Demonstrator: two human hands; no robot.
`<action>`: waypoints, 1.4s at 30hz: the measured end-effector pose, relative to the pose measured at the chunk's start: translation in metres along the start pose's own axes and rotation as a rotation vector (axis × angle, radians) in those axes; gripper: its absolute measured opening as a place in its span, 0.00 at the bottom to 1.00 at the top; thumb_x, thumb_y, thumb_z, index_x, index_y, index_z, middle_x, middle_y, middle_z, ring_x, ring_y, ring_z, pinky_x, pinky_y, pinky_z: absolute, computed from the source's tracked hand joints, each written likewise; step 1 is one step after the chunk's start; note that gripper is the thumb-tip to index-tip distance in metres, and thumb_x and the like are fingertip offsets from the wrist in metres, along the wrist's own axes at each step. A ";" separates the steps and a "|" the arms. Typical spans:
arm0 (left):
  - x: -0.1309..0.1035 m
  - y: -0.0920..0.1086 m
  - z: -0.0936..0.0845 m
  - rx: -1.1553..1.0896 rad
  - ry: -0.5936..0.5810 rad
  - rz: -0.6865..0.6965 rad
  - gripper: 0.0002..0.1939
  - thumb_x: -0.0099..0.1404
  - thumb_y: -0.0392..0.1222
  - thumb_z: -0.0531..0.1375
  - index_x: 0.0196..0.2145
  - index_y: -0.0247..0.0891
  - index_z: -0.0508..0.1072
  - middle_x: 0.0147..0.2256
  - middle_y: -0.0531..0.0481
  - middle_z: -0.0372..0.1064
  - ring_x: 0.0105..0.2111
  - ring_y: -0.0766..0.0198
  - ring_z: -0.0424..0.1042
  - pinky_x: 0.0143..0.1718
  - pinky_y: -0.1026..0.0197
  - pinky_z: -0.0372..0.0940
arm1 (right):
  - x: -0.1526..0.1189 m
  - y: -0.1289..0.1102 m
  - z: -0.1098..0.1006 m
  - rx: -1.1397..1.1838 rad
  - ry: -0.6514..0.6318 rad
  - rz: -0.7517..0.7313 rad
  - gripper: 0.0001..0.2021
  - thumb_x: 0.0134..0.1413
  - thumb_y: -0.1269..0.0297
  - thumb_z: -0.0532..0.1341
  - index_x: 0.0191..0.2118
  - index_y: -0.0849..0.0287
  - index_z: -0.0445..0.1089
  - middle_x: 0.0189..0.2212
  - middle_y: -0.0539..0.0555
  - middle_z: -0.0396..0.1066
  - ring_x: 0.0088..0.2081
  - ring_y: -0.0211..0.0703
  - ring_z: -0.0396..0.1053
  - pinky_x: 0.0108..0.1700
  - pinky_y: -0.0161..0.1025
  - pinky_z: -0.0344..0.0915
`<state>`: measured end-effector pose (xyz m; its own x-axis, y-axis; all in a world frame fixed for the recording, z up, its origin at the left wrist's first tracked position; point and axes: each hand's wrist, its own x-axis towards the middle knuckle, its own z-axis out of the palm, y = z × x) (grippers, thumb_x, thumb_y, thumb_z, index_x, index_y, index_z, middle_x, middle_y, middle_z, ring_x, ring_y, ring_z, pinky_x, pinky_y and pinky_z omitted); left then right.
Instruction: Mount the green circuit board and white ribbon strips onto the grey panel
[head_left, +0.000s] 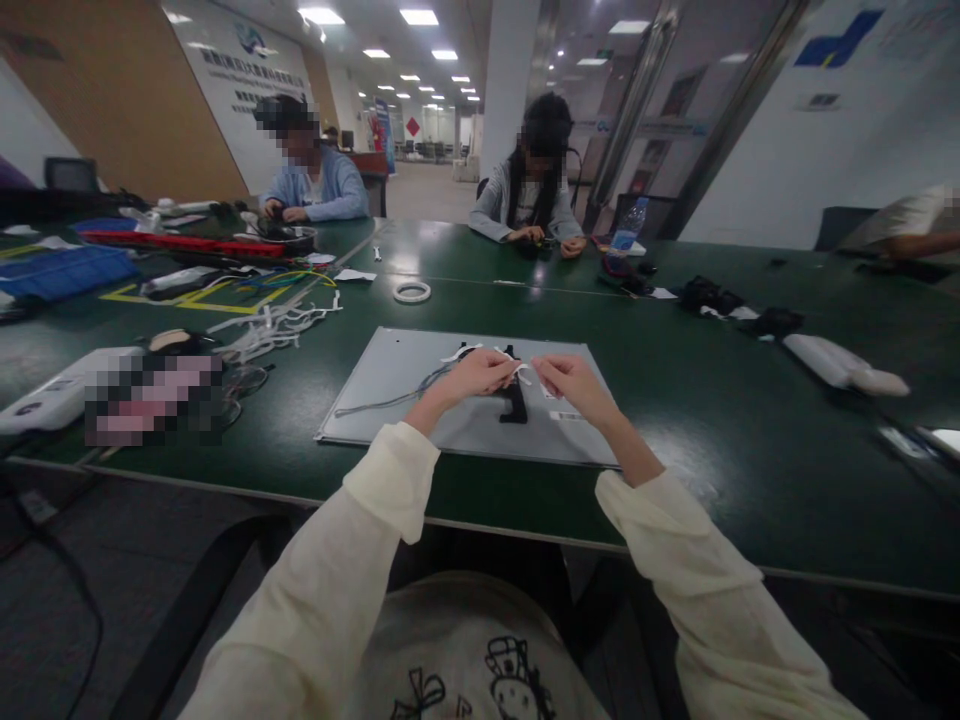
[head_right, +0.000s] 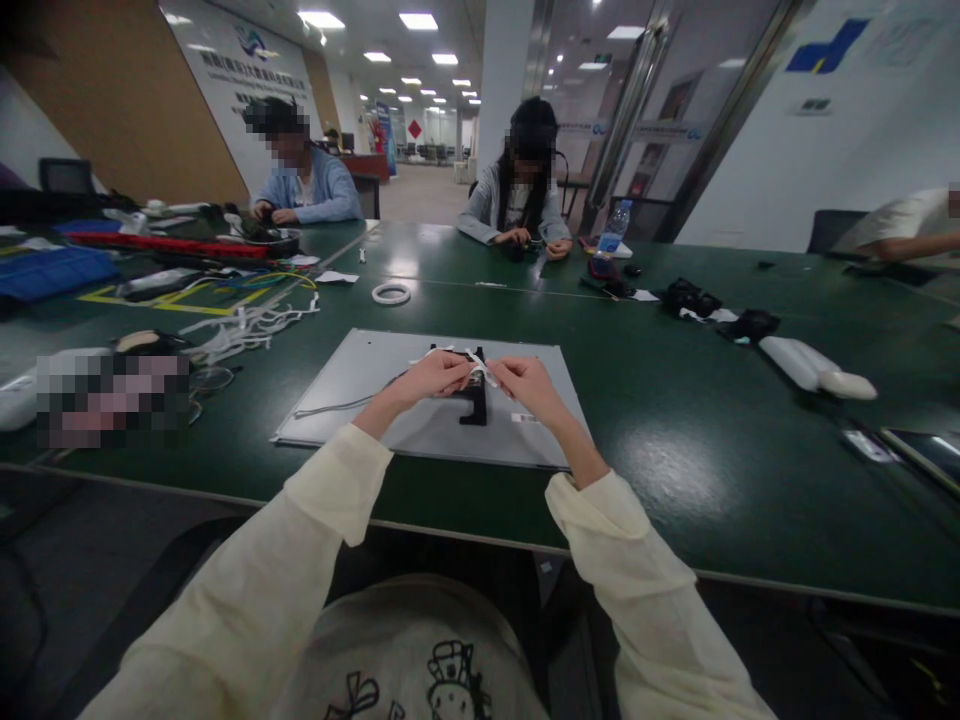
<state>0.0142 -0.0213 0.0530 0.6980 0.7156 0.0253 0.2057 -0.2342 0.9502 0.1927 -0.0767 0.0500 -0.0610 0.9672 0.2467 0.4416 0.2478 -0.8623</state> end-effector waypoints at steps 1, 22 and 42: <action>-0.001 -0.001 0.002 -0.019 0.034 0.005 0.24 0.59 0.59 0.52 0.19 0.35 0.60 0.13 0.59 0.50 0.13 0.76 0.48 0.16 0.70 0.43 | -0.001 -0.001 0.002 -0.047 0.062 -0.014 0.23 0.52 0.47 0.55 0.18 0.61 0.56 0.14 0.46 0.52 0.18 0.30 0.50 0.22 0.31 0.46; -0.025 -0.015 0.026 0.829 0.200 0.020 0.18 0.65 0.45 0.48 0.29 0.34 0.72 0.27 0.46 0.70 0.28 0.62 0.68 0.30 0.63 0.59 | -0.021 0.024 0.006 -0.625 0.061 0.019 0.22 0.55 0.50 0.52 0.18 0.61 0.61 0.17 0.52 0.64 0.22 0.37 0.59 0.27 0.34 0.47; -0.031 -0.015 0.024 1.064 0.272 -0.140 0.14 0.62 0.46 0.52 0.33 0.35 0.74 0.33 0.42 0.72 0.36 0.56 0.71 0.34 0.61 0.64 | -0.027 0.016 0.014 -1.160 0.071 0.178 0.24 0.54 0.44 0.53 0.31 0.64 0.69 0.27 0.64 0.69 0.31 0.50 0.68 0.31 0.39 0.58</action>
<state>0.0060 -0.0559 0.0300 0.4753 0.8702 0.1298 0.8468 -0.4925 0.2009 0.1891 -0.0982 0.0229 0.1177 0.9687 0.2187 0.9918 -0.1255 0.0225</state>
